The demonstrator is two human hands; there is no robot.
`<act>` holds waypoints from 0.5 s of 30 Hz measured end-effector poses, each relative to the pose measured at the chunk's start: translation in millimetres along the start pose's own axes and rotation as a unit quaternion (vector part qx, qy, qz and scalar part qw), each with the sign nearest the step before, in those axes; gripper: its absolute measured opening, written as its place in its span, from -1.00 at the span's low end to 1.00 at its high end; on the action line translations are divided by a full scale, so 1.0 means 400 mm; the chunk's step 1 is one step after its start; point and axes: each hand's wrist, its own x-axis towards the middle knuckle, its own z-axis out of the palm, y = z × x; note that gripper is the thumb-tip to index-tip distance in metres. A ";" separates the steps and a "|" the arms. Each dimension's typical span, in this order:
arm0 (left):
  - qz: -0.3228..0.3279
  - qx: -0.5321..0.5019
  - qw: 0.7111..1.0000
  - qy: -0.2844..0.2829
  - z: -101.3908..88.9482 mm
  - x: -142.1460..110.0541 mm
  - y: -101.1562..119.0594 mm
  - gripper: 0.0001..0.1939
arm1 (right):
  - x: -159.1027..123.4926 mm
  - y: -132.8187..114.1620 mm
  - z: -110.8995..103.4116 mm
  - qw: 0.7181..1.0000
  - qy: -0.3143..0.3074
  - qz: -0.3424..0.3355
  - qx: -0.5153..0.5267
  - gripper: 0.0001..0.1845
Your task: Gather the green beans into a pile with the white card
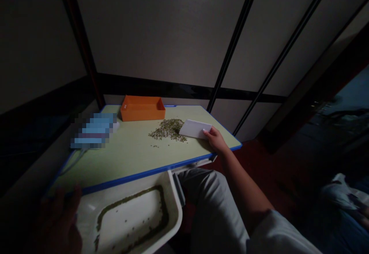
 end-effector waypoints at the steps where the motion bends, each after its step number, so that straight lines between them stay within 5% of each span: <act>1: -0.002 -0.002 1.000 -0.003 -0.001 -0.002 0.000 -0.15 | 0.005 -0.003 0.002 1.000 -0.010 0.002 0.002 -0.62; 15: -0.034 -0.011 0.999 -0.027 -0.016 -0.008 0.012 -0.10 | 0.057 -0.013 0.069 0.995 -0.093 0.032 0.027 -0.61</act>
